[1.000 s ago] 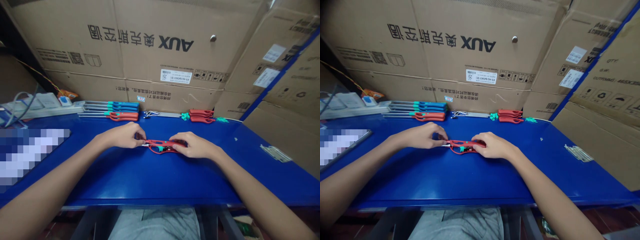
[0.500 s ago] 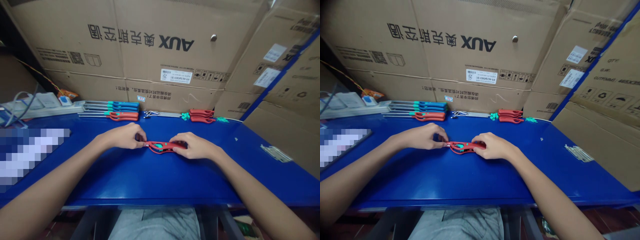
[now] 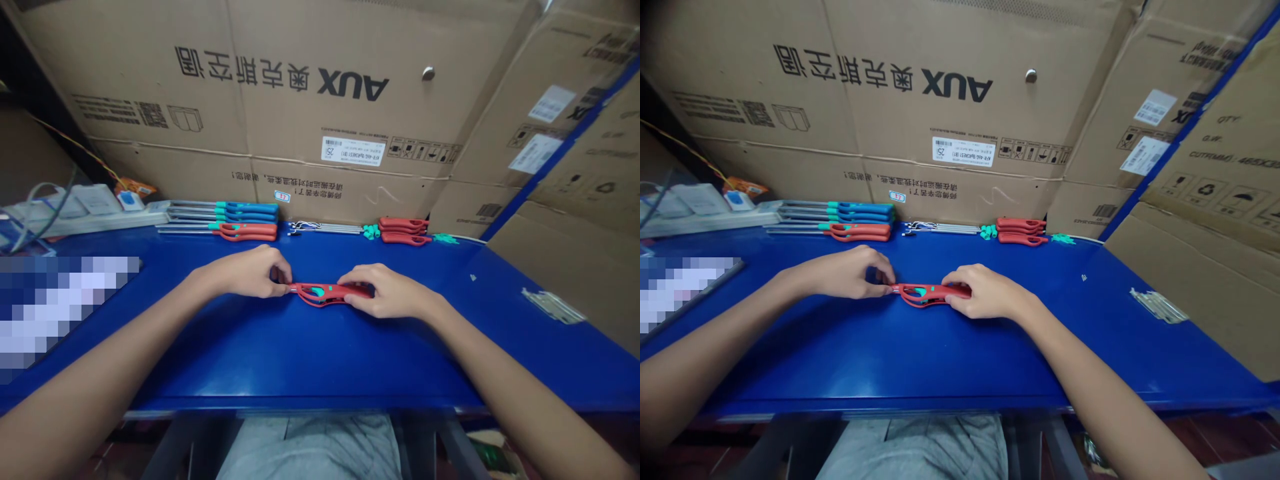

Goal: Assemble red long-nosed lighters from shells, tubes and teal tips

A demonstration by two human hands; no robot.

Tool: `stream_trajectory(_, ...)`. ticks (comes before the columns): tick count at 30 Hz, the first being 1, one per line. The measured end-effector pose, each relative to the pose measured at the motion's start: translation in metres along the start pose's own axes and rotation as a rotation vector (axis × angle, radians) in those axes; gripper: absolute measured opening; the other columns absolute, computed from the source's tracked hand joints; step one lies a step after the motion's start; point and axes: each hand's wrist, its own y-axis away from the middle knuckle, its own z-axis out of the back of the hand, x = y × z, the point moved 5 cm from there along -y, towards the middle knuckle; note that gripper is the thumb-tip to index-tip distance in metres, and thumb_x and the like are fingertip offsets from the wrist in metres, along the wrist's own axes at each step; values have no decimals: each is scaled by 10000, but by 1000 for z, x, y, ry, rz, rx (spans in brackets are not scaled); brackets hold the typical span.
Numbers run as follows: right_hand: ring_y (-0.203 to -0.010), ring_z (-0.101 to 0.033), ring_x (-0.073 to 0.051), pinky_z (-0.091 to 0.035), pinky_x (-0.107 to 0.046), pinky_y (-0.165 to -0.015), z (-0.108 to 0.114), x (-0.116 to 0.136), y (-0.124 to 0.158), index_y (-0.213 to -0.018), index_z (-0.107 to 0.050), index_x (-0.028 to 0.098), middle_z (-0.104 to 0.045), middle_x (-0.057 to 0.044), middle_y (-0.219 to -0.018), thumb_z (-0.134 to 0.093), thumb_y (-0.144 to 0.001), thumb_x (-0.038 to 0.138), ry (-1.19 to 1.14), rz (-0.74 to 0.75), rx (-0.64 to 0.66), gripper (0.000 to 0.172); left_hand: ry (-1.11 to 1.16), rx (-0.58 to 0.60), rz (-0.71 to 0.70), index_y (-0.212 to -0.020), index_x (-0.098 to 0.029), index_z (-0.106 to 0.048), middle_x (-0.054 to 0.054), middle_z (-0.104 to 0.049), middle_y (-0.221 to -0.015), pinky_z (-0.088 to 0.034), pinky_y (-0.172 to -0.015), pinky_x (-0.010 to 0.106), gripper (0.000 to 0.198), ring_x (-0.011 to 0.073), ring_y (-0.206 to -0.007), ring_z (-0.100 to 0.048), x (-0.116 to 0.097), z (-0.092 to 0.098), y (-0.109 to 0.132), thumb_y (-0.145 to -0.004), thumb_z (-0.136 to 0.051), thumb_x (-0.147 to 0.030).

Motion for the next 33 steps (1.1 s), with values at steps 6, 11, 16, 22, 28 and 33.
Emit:
stream_trajectory(6, -879, -608, -206, -448, -328, -800, 1, 0, 0, -1123, -658, 164, -685, -89, -1019, -555, -854, 285, 5, 0, 7, 312, -10, 3, -6, -876, -213, -752, 9, -732, -822, -448, -636, 218, 212, 134, -697, -641, 0, -1, -1, -795, -597, -334)
stream_trajectory(11, -882, -601, -209, -448, -329, -790, 1, 0, 0, -1112, -662, 168, -686, -89, -1025, -574, -817, 233, -1, -14, 21, 315, 9, -8, -18, -871, -217, -752, 3, -728, -807, -440, -625, 214, 194, 129, -688, -634, -2, -1, 0, -785, -607, -311)
stream_trajectory(16, -865, -591, -204, -447, -323, -770, 1, -1, -1, -1094, -664, 167, -682, -91, -1029, -574, -803, 207, -12, -18, 33, 308, 18, -18, -11, -863, -214, -749, 5, -725, -794, -437, -622, 216, 183, 134, -682, -635, -2, -2, 0, -775, -608, -289)
stream_trajectory(22, -837, -603, -198, -453, -316, -753, -2, -1, -2, -1075, -677, 157, -678, -91, -973, -567, -813, 212, -19, -16, 30, 290, 56, -12, -15, -826, -203, -745, 10, -720, -767, -431, -599, 213, 174, 129, -645, -627, -1, -6, -3, -780, -603, -294)
stream_trajectory(28, -853, -613, -204, -459, -314, -760, -4, -2, -3, -1007, -685, 144, -676, -104, -966, -577, -801, 196, -25, -16, 12, 239, 56, 20, 11, -795, -202, -730, 5, -714, -758, -427, -608, 209, 160, 129, -656, -626, 0, -7, -3, -777, -604, -300)
stream_trajectory(33, -835, -609, -199, -461, -307, -743, -5, -5, -3, -1026, -681, 143, -678, -102, -981, -591, -789, 187, -60, -58, 14, 257, 55, 8, 49, -793, -180, -685, 4, -676, -711, -405, -556, 214, 154, 132, -622, -598, -4, -10, -4, -759, -607, -309)
